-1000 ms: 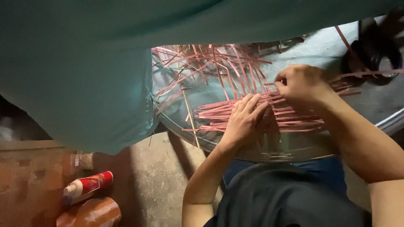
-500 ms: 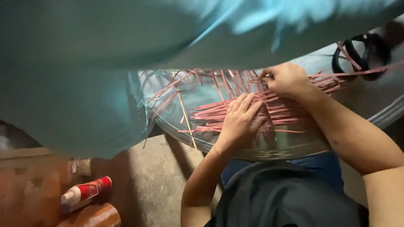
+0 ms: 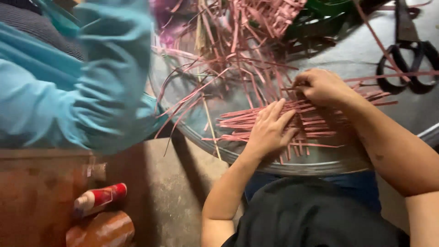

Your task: Weaving pink plastic strips together on a metal tray to create a woven mat.

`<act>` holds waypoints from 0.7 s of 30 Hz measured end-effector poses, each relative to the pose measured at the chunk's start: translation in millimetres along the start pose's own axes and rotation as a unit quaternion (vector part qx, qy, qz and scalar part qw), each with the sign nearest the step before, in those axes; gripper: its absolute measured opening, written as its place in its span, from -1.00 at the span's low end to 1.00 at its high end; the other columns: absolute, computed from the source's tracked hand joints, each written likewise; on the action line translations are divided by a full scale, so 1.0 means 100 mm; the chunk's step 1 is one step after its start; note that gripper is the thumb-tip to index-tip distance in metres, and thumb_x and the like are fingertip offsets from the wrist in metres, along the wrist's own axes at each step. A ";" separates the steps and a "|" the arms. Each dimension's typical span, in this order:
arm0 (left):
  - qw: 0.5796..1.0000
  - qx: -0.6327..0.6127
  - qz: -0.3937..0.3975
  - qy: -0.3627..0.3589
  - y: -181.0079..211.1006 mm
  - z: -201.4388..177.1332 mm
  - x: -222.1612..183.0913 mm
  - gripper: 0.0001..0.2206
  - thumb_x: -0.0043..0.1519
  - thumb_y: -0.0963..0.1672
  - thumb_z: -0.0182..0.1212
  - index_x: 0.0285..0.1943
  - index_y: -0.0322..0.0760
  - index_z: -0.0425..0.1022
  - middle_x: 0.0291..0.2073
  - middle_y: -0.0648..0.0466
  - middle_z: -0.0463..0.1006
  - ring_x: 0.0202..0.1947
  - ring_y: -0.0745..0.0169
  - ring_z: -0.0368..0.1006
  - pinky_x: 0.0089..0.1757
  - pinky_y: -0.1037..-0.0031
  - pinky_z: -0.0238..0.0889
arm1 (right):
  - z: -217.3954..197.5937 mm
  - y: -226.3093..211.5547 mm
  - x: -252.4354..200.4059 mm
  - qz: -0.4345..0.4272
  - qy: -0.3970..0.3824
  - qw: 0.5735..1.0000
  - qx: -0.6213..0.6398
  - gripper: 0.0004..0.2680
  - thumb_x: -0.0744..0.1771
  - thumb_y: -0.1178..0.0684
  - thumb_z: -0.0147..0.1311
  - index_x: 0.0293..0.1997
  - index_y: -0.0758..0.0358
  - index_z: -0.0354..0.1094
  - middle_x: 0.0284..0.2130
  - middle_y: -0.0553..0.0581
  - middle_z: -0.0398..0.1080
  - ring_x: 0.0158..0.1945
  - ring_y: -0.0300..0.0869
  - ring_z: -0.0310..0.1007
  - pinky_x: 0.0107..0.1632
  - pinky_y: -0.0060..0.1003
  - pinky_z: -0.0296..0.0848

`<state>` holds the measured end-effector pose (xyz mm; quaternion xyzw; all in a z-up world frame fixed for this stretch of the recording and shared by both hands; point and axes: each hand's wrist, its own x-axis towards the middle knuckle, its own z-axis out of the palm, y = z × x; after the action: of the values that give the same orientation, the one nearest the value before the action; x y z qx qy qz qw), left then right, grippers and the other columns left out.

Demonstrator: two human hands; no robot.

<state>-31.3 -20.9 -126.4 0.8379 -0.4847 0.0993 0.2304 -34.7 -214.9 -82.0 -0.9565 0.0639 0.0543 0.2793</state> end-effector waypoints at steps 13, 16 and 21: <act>0.996 -0.048 -0.044 -0.068 0.12 -0.25 0.05 -0.58 0.03 0.01 -0.01 0.08 -0.09 0.23 0.18 -0.07 0.11 0.17 -0.04 0.11 0.08 0.19 0.01 | -0.02 -0.05 0.04 0.024 -0.045 0.999 0.006 -0.85 0.20 0.07 -0.13 -0.29 0.14 0.38 -0.28 0.13 0.39 -0.18 0.00 0.32 -0.15 -0.20 0.20; 0.995 -0.049 -0.048 -0.076 0.11 -0.28 0.07 -0.59 0.04 0.02 -0.03 0.08 -0.08 0.22 0.19 -0.06 0.10 0.18 -0.03 0.10 0.10 0.18 0.00 | -0.07 -0.12 0.03 0.043 -0.044 0.998 0.005 -0.84 0.21 0.07 -0.13 -0.26 0.14 0.37 -0.28 0.16 0.39 -0.19 0.01 0.32 -0.16 -0.19 0.21; 0.991 -0.048 -0.048 -0.112 0.09 -0.23 0.04 -0.56 0.06 0.03 -0.06 0.13 -0.09 0.17 0.22 -0.04 0.05 0.22 -0.01 0.02 0.09 0.13 -0.03 | -0.13 -0.28 -0.04 0.075 -0.055 0.996 -0.004 -0.82 0.22 0.04 -0.12 -0.19 0.00 0.39 -0.21 0.08 0.38 -0.16 -0.02 0.32 -0.15 -0.18 0.23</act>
<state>-35.6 -16.9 -102.3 0.8541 -0.4708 -0.0299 0.2189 -33.2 -198.6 -55.8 -0.9458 0.1201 0.1277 0.2735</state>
